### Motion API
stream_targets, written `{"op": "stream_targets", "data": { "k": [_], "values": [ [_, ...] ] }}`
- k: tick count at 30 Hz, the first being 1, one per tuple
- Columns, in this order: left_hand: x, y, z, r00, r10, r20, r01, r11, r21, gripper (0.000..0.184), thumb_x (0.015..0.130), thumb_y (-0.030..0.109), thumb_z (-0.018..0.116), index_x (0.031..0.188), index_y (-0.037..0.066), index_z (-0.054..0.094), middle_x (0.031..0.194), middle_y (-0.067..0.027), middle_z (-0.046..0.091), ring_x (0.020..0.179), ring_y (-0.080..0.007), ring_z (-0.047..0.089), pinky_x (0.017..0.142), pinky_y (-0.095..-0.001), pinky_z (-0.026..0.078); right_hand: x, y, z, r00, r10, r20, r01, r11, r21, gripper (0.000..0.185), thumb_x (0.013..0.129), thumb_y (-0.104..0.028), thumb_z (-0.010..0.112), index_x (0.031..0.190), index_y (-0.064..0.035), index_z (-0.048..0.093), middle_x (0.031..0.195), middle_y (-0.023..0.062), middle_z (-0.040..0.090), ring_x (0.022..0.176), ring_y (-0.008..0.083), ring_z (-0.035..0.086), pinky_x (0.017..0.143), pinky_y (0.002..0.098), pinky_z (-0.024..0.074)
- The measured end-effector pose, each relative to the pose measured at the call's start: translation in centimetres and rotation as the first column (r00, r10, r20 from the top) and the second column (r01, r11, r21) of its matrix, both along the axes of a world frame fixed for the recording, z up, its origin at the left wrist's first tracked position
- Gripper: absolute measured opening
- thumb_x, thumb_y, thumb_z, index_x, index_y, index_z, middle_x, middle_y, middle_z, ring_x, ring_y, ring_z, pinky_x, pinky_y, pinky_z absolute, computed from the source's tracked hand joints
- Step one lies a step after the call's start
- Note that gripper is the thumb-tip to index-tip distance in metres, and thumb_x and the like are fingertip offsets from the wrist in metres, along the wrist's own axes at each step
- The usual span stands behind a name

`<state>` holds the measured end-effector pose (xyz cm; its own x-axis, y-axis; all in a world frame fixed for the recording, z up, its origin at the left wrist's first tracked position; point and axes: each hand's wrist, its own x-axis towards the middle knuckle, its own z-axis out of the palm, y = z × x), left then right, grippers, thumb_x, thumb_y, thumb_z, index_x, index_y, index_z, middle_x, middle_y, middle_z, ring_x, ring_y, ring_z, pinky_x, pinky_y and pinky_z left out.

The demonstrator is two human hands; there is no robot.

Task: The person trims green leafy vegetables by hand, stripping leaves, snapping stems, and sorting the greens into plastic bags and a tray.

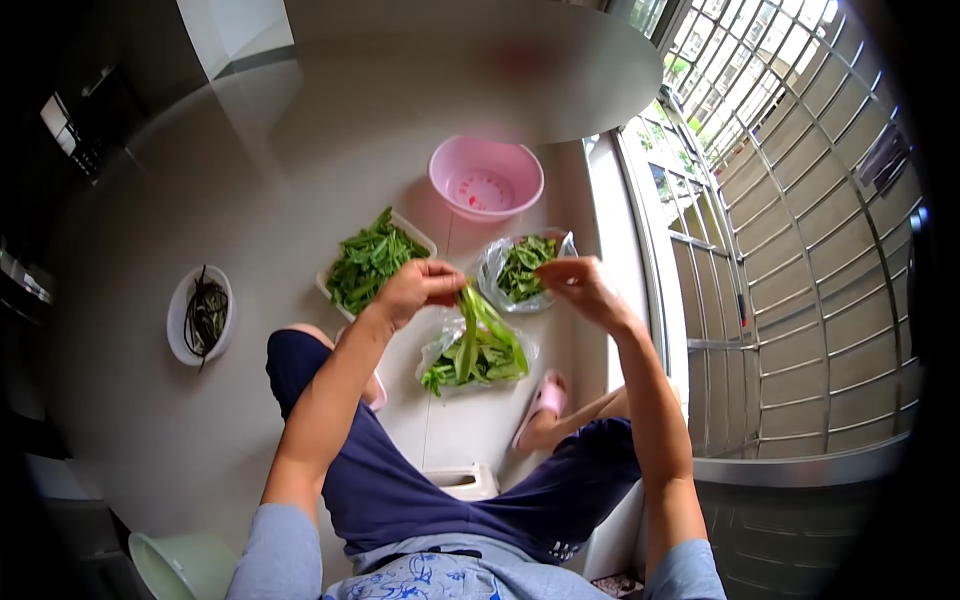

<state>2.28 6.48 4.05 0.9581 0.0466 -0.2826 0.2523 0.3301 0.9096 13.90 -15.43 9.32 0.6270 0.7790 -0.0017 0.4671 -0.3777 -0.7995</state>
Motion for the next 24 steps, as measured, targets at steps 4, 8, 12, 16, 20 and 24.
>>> {"op": "stream_targets", "data": {
  "k": [4,8,12,16,20,24],
  "values": [
    [0.0,-0.5,-0.9,0.999,-0.029,-0.022,0.027,0.997,-0.077,0.014,0.074,0.013,0.057,0.081,0.001,0.058,0.074,-0.006,0.059,0.065,-0.0118,0.056,0.063,-0.0234,0.046,0.0,1.5,-1.9,0.883,0.138,-0.45,-0.151,0.988,0.006,0.019,0.076,-0.016,0.054,0.087,-0.0026,0.06,0.076,0.003,0.06,0.06,0.0069,0.051,0.052,0.0199,0.0413],
    [0.8,-1.2,-2.0,0.995,-0.065,-0.076,0.056,0.992,-0.116,0.013,0.074,0.012,0.056,0.081,0.001,0.058,0.074,-0.0058,0.058,0.067,-0.0117,0.055,0.065,-0.0233,0.045,0.0,2.2,-5.9,0.679,0.227,-0.698,-0.185,0.973,0.136,0.023,0.076,-0.02,0.055,0.086,0.0005,0.058,0.068,0.0018,0.056,0.055,0.0054,0.045,0.047,0.0178,0.0354],
    [1.9,-1.8,-2.5,0.987,-0.093,-0.131,0.075,0.987,-0.139,0.013,0.075,0.012,0.056,0.082,0.0,0.057,0.074,-0.0051,0.058,0.068,-0.0113,0.055,0.066,-0.0226,0.044,-0.1,2.7,-8.2,0.392,0.247,-0.886,-0.064,0.968,0.242,0.018,0.076,-0.017,0.057,0.076,0.0004,0.055,0.061,0.0006,0.049,0.05,0.0055,0.041,0.043,0.0174,0.0301],
    [2.7,-2.2,-2.7,0.983,-0.131,-0.129,0.107,0.978,-0.181,0.012,0.075,0.01,0.055,0.082,0.0,0.057,0.073,-0.0054,0.057,0.065,-0.0114,0.054,0.063,-0.0221,0.043,0.6,2.8,-6.9,0.364,0.227,-0.903,-0.069,0.974,0.217,0.015,0.075,-0.015,0.057,0.069,-0.0017,0.054,0.058,-0.0002,0.047,0.048,0.0053,0.039,0.042,0.0166,0.028],
    [2.8,-2.0,-2.5,0.976,-0.186,-0.116,0.146,0.946,-0.288,0.01,0.075,0.007,0.054,0.08,-0.001,0.057,0.071,-0.0066,0.057,0.061,-0.0121,0.053,0.059,-0.0222,0.043,0.7,2.4,-6.2,0.313,0.221,-0.924,-0.073,0.975,0.208,0.013,0.075,-0.014,0.057,0.07,-0.002,0.055,0.057,-0.0016,0.047,0.047,0.004,0.038,0.041,0.0166,0.0271],
    [2.6,-2.1,-2.3,0.969,-0.226,-0.096,0.175,0.91,-0.377,0.009,0.074,0.006,0.054,0.079,-0.001,0.057,0.071,-0.008,0.058,0.061,-0.0131,0.054,0.057,-0.0224,0.044,0.2,2.2,-5.9,0.156,0.216,-0.964,-0.01,0.976,0.217,0.012,0.075,-0.013,0.056,0.073,-0.0009,0.056,0.063,0.0008,0.052,0.055,0.0056,0.046,0.049,0.0165,0.0361]
  ]
}}
